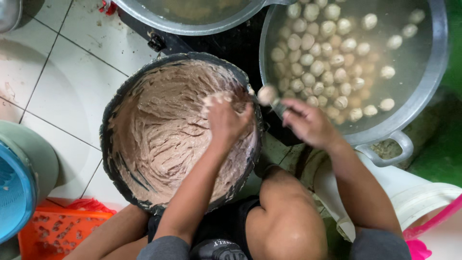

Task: The person sits on the floor holding a large bowl of meat paste on their lap. They scoop portions of paste with a spoon, shape each portion into a ball by hand, and drop the formed balls into a pot of water beside them, repeating the cycle continuously.

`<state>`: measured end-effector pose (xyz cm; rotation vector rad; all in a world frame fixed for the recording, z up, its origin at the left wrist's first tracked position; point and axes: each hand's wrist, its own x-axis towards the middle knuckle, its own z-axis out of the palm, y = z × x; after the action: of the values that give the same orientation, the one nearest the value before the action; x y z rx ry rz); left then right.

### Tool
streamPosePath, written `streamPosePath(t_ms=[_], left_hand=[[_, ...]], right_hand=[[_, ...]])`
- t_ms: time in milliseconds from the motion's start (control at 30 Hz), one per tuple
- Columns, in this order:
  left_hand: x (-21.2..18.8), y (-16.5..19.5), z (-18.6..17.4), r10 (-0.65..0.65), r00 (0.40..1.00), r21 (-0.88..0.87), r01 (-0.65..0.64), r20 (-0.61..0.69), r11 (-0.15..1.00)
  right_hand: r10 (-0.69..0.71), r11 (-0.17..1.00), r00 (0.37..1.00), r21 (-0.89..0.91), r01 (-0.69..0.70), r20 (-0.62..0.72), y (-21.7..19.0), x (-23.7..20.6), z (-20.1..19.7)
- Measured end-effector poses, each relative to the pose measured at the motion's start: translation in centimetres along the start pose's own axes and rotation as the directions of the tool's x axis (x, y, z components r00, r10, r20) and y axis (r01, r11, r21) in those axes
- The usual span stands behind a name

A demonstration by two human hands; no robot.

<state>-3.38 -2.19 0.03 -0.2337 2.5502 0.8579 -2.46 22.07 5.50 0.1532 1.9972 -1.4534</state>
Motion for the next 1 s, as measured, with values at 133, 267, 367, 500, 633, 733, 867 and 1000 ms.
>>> streamPosePath(t_ms=[133, 267, 367, 500, 633, 733, 867, 1000], left_hand=[[2.1, -2.2, -0.6, -0.067, 0.997, 0.117, 0.061, 0.044, 0.991], [0.2, -3.5, 2.0, 0.134, 0.982, 0.089, -0.123, -0.134, 0.988], [-0.7, -3.6, 2.8, 0.141, 0.968, -0.177, -0.179, -0.209, 0.968], [-1.3, -2.6, 2.7, 0.211, 0.896, -0.235, -0.319, -0.392, 0.918], [-2.1, -1.0, 1.9, 0.187, 0.901, -0.382, -0.344, -0.391, 0.858], [-2.5, 0.0, 1.6, 0.234, 0.875, -0.391, -0.410, -0.424, 0.824], [-2.8, 0.4, 1.6, 0.295, 0.837, -0.387, -0.489, -0.461, 0.782], [-2.5, 0.0, 2.3, 0.324, 0.892, -0.250, -0.408, -0.316, 0.878]], right_hand=[[-0.147, 0.969, 0.839, -0.248, 0.015, -0.523, 1.3, 2.3, -5.8], [-0.548, 0.695, 0.641, -0.719, -0.008, -0.537, 1.6, 3.0, -8.9], [-0.596, 0.570, 0.598, -0.807, -0.153, -0.535, 1.0, 2.6, -9.5], [-0.591, 0.672, 0.570, -0.739, -0.044, -0.571, -0.3, 1.4, -7.8], [-0.054, 0.962, 0.880, -0.261, -0.081, -0.471, -1.8, -1.1, -2.5], [-0.204, 0.907, 0.963, -0.404, 0.119, -0.174, -2.9, -2.8, 1.7], [-0.423, 0.821, 0.902, -0.461, 0.337, -0.093, -3.7, -3.2, 4.3], [-0.215, 0.936, 0.976, -0.294, 0.195, -0.034, -2.9, -2.9, 4.6]])
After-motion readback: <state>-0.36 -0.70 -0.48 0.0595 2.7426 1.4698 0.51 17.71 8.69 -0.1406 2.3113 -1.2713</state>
